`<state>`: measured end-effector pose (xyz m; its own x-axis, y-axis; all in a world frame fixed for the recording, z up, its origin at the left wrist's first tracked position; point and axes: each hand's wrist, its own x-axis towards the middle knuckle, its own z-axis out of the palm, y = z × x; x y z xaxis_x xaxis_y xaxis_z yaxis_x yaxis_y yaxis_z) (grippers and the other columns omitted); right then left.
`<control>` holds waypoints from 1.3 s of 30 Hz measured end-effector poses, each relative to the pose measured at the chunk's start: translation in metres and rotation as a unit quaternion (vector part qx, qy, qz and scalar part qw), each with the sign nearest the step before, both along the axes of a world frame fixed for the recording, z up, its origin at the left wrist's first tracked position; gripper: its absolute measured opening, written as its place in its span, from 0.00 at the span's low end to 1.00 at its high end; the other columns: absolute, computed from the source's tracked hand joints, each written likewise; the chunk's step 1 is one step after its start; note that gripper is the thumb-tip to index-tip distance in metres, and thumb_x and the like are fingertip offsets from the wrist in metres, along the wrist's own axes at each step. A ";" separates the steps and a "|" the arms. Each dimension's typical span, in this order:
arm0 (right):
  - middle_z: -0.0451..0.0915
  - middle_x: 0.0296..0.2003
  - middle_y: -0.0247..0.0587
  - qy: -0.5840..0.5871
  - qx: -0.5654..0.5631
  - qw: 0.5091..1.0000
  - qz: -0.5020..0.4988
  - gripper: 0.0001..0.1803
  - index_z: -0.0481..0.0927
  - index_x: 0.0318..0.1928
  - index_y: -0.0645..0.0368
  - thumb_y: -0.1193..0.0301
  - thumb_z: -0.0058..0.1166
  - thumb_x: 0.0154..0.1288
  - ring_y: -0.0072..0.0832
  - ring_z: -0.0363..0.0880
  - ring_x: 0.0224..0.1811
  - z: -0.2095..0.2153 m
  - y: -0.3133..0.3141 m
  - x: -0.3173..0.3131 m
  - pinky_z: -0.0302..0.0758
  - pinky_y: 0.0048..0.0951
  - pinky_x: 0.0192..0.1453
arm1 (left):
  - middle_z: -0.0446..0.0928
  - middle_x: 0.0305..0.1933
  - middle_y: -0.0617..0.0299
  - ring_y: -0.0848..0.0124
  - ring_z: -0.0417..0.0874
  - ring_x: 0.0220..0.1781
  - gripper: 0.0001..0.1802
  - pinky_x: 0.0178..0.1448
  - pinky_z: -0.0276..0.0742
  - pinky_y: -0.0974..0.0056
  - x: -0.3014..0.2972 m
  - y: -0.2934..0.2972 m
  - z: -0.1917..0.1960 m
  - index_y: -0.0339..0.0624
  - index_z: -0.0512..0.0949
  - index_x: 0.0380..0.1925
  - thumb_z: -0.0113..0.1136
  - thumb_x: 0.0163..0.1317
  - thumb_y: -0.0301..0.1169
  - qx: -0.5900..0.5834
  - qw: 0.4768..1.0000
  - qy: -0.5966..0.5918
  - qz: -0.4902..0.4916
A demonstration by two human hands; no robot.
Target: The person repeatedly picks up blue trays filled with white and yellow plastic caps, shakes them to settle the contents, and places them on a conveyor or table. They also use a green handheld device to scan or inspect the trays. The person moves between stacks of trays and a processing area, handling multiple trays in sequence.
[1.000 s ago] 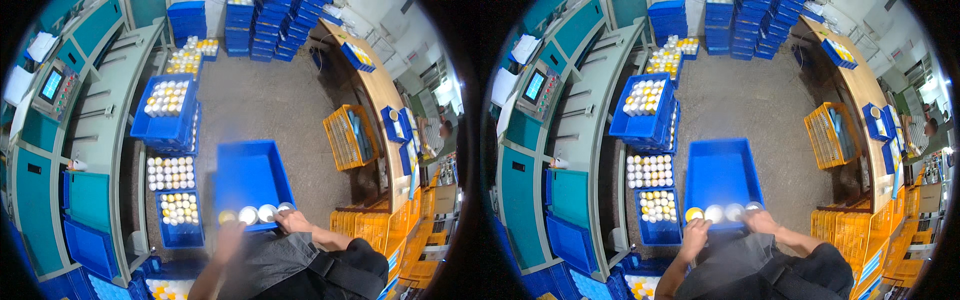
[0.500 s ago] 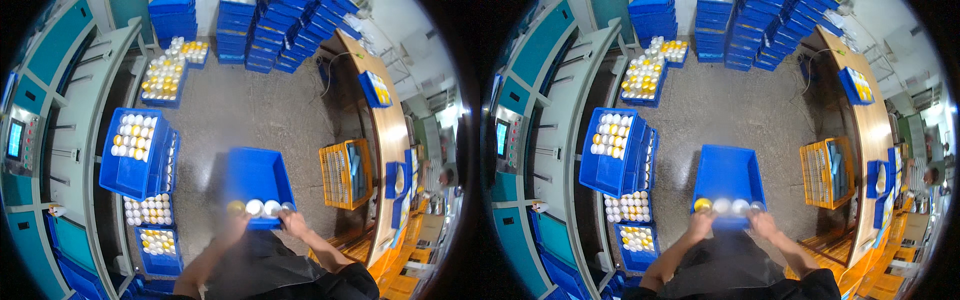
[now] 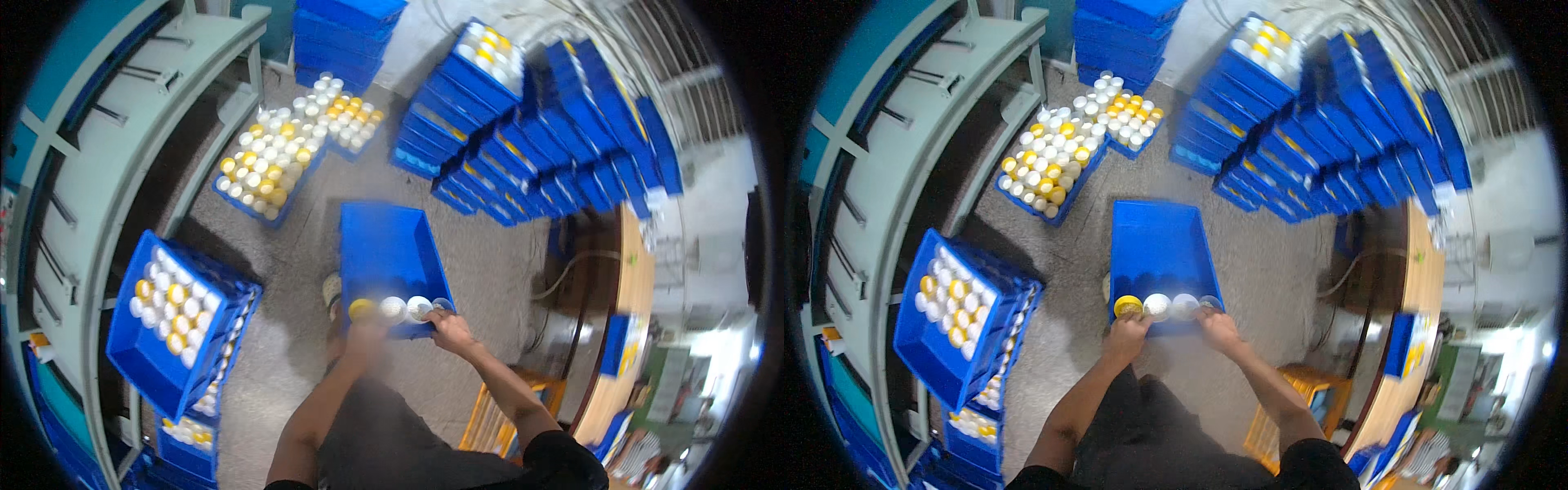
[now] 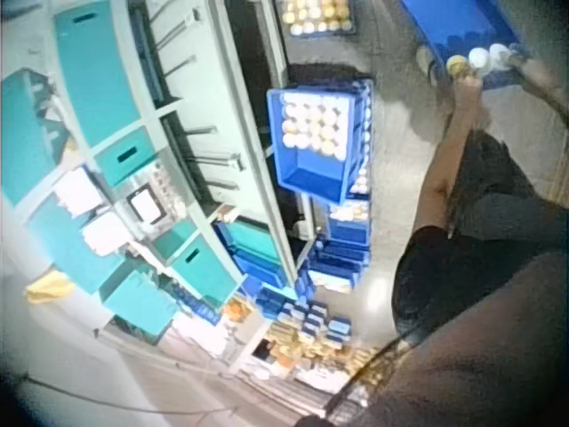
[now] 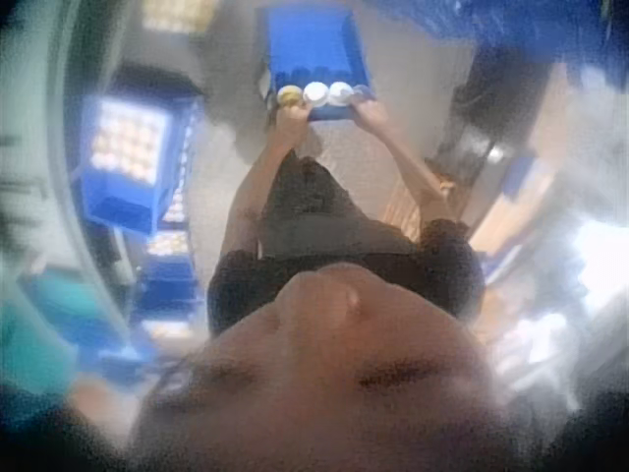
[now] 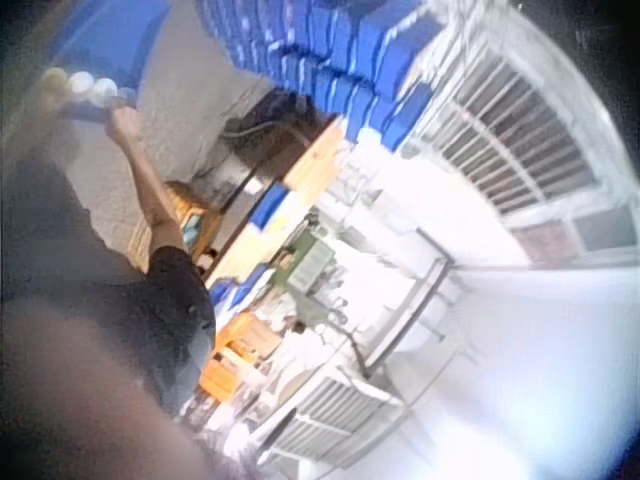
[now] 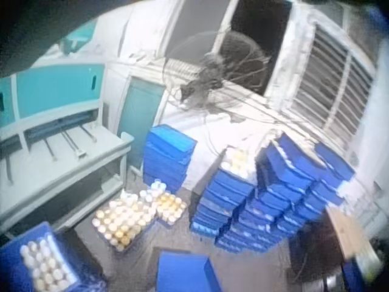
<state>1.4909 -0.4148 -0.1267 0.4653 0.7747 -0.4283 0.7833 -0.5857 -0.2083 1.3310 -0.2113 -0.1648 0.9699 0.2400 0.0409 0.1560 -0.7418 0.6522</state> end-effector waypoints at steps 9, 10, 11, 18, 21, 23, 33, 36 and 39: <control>0.82 0.39 0.44 0.022 0.015 0.991 0.133 0.16 0.80 0.44 0.53 0.77 0.56 0.53 0.44 0.81 0.45 -0.267 0.115 0.330 0.79 0.44 0.46 | 0.80 0.35 0.50 0.52 0.83 0.40 0.15 0.42 0.81 0.52 0.280 0.058 -0.246 0.42 0.80 0.42 0.56 0.53 0.20 -0.032 0.981 0.155 0.114; 0.81 0.39 0.44 0.013 0.046 0.986 0.160 0.15 0.80 0.44 0.53 0.77 0.56 0.53 0.43 0.81 0.46 -0.292 0.120 0.349 0.79 0.44 0.46 | 0.80 0.34 0.50 0.52 0.83 0.40 0.15 0.42 0.81 0.52 0.298 0.056 -0.275 0.42 0.80 0.42 0.56 0.53 0.20 -0.022 0.979 0.149 0.135; 0.81 0.39 0.44 0.026 0.035 0.985 0.166 0.15 0.80 0.44 0.53 0.76 0.56 0.53 0.43 0.81 0.45 -0.317 0.124 0.364 0.79 0.44 0.46 | 0.80 0.34 0.50 0.52 0.83 0.40 0.15 0.42 0.81 0.52 0.313 0.053 -0.301 0.42 0.80 0.42 0.55 0.54 0.20 -0.026 0.974 0.170 0.149; 0.80 0.39 0.45 0.062 0.036 0.965 0.253 0.22 0.77 0.49 0.56 0.78 0.59 0.51 0.43 0.81 0.45 -0.456 0.105 0.467 0.80 0.44 0.47 | 0.80 0.38 0.46 0.50 0.83 0.39 0.15 0.41 0.81 0.53 0.380 -0.012 -0.467 0.40 0.78 0.46 0.54 0.58 0.24 -0.070 0.963 0.178 0.189; 0.81 0.42 0.48 0.123 -0.079 0.961 0.234 0.23 0.77 0.51 0.57 0.77 0.60 0.51 0.43 0.83 0.44 -0.500 0.085 0.484 0.80 0.46 0.46 | 0.80 0.39 0.45 0.50 0.83 0.40 0.16 0.42 0.80 0.53 0.384 -0.046 -0.509 0.38 0.77 0.48 0.54 0.60 0.26 -0.118 0.965 0.146 0.183; 0.82 0.42 0.50 0.181 -0.065 0.961 0.199 0.21 0.77 0.51 0.58 0.75 0.59 0.54 0.44 0.83 0.44 -0.520 0.075 0.493 0.80 0.47 0.45 | 0.80 0.40 0.45 0.50 0.83 0.41 0.17 0.43 0.79 0.53 0.393 -0.057 -0.527 0.37 0.77 0.50 0.54 0.61 0.28 -0.173 0.945 0.214 0.178; 0.84 0.38 0.51 0.132 -0.151 0.951 0.236 0.14 0.81 0.48 0.55 0.73 0.50 0.63 0.47 0.84 0.41 -0.459 0.134 0.510 0.80 0.47 0.44 | 0.82 0.37 0.48 0.54 0.85 0.37 0.17 0.41 0.83 0.51 0.398 -0.014 -0.435 0.45 0.78 0.50 0.54 0.60 0.29 -0.066 0.920 0.303 0.242; 0.84 0.37 0.51 0.097 -0.048 0.968 0.227 0.14 0.82 0.47 0.56 0.75 0.49 0.62 0.49 0.84 0.39 -0.408 0.187 0.518 0.80 0.47 0.42 | 0.82 0.34 0.48 0.53 0.85 0.36 0.17 0.40 0.83 0.51 0.395 0.012 -0.402 0.40 0.76 0.51 0.52 0.61 0.27 -0.084 0.914 0.314 0.243; 0.84 0.38 0.51 0.109 0.113 0.975 0.160 0.13 0.82 0.46 0.56 0.76 0.50 0.62 0.48 0.84 0.39 -0.370 0.273 0.528 0.81 0.46 0.41 | 0.81 0.32 0.48 0.53 0.85 0.36 0.15 0.39 0.83 0.51 0.408 0.033 -0.399 0.33 0.76 0.47 0.52 0.60 0.26 -0.086 0.913 0.284 0.279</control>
